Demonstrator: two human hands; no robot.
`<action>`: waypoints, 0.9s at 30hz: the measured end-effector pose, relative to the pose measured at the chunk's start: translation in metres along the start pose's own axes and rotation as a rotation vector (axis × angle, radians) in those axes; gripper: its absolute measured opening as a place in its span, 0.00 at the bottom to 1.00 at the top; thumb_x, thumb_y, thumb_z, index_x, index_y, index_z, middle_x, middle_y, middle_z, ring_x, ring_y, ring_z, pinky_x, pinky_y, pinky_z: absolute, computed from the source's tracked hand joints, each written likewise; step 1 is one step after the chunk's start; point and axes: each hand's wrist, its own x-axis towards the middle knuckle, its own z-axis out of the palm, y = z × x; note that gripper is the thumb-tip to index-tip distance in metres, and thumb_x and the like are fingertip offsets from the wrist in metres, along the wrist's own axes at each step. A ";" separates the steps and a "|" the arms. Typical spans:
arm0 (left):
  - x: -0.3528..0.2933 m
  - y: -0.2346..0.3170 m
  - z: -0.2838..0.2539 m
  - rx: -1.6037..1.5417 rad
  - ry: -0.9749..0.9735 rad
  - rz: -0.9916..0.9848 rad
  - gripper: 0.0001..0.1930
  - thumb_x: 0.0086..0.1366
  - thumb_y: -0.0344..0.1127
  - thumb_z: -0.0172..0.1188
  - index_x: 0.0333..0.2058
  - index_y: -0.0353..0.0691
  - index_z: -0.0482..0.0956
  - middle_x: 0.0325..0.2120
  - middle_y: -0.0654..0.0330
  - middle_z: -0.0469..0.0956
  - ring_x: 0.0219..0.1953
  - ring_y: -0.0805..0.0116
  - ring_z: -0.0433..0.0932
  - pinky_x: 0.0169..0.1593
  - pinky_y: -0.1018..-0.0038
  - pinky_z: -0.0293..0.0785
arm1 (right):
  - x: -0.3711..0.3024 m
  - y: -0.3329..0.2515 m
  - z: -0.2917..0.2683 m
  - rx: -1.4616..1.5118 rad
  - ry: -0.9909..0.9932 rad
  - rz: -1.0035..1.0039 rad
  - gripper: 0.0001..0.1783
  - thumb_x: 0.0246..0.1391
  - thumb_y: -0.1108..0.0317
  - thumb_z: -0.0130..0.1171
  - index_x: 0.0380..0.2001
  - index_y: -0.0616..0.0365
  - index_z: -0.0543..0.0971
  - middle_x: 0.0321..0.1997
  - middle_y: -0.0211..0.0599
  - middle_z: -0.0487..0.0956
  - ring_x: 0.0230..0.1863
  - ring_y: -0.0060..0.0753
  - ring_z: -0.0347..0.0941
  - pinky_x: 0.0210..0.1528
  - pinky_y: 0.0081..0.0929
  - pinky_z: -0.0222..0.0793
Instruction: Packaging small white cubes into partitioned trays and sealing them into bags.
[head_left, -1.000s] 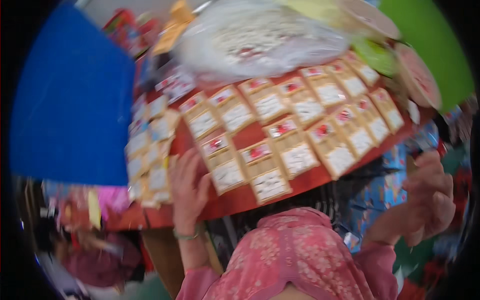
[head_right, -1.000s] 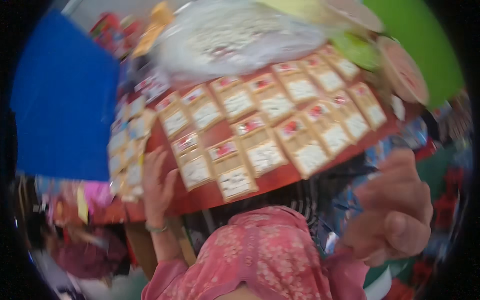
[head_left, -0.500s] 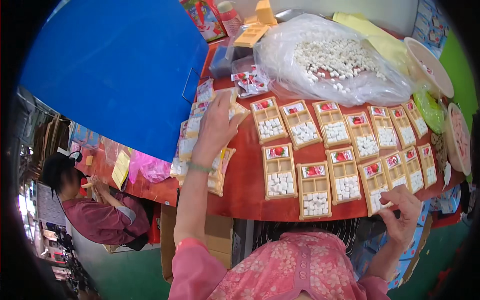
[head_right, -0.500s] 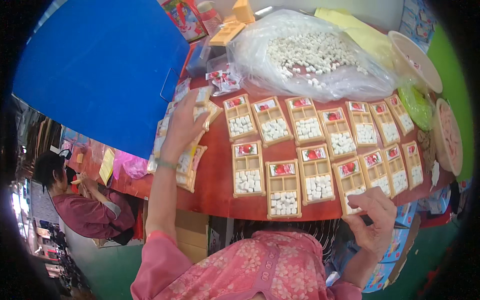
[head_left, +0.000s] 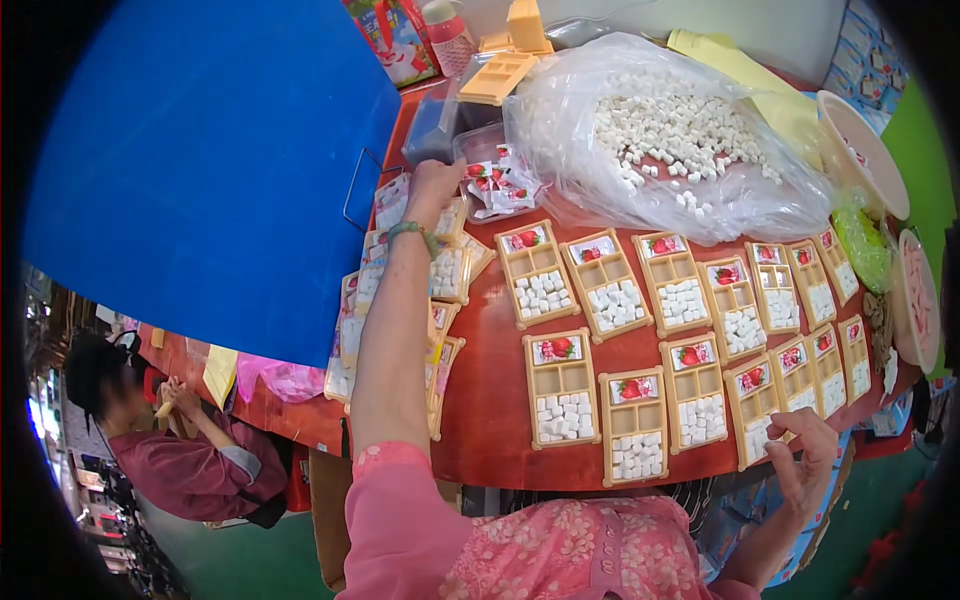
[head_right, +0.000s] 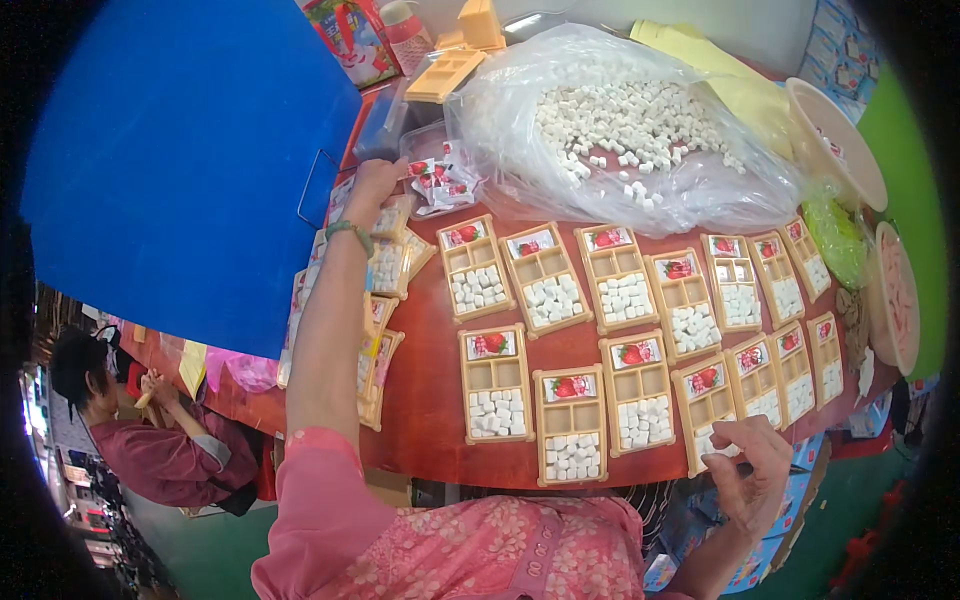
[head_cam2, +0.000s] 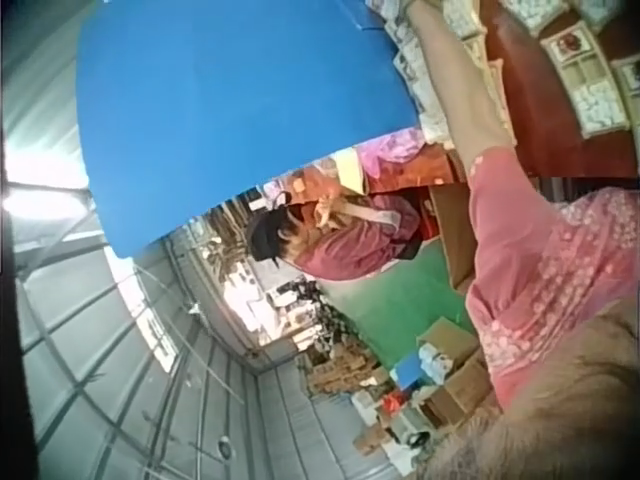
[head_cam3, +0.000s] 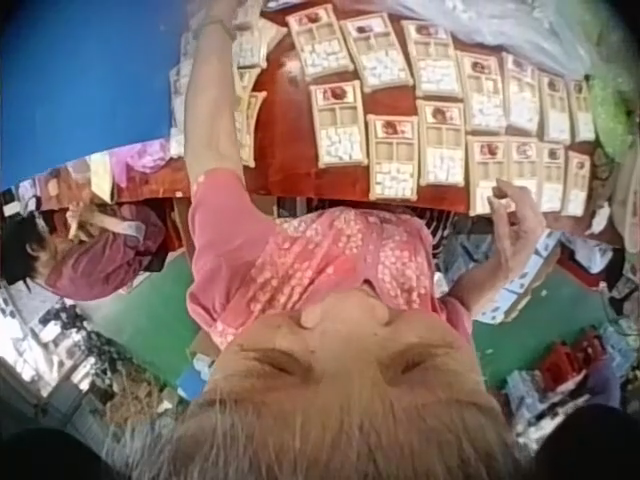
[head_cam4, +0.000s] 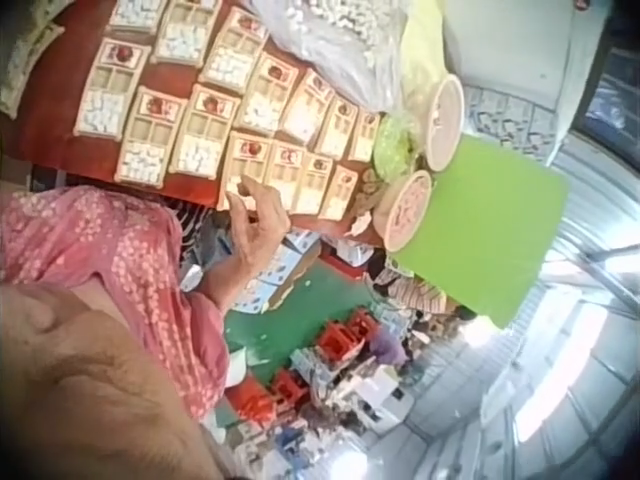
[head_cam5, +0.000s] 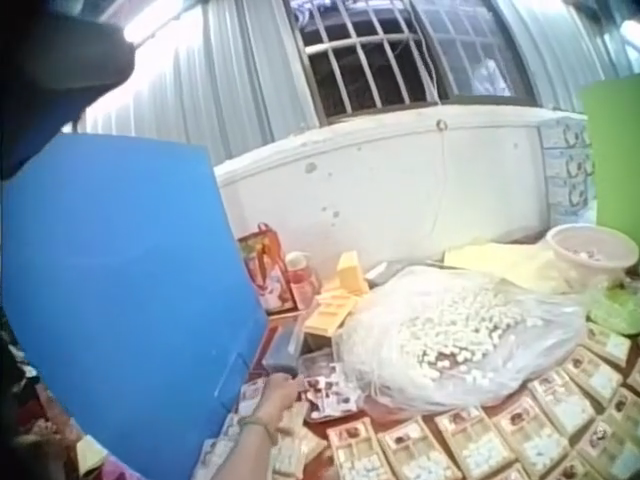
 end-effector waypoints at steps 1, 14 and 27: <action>0.008 -0.005 0.004 -0.003 0.000 -0.002 0.29 0.59 0.54 0.60 0.38 0.25 0.82 0.39 0.35 0.80 0.45 0.46 0.81 0.51 0.59 0.74 | 0.000 0.000 0.001 -0.002 -0.002 -0.001 0.14 0.44 0.69 0.63 0.35 0.66 0.81 0.26 0.36 0.78 0.27 0.28 0.72 0.27 0.20 0.63; -0.027 0.022 -0.008 0.411 0.440 0.349 0.23 0.58 0.48 0.65 0.38 0.29 0.80 0.32 0.42 0.82 0.40 0.46 0.81 0.45 0.57 0.75 | 0.010 0.005 0.014 -0.076 -0.001 0.080 0.14 0.43 0.69 0.65 0.35 0.63 0.81 0.25 0.34 0.76 0.27 0.27 0.70 0.24 0.22 0.59; 0.058 0.015 -0.021 0.340 0.304 0.447 0.45 0.49 0.62 0.69 0.60 0.40 0.70 0.52 0.41 0.76 0.55 0.47 0.75 0.56 0.61 0.71 | 0.004 0.013 0.015 -0.065 0.023 0.268 0.12 0.42 0.70 0.64 0.33 0.62 0.81 0.25 0.32 0.76 0.27 0.25 0.69 0.25 0.23 0.59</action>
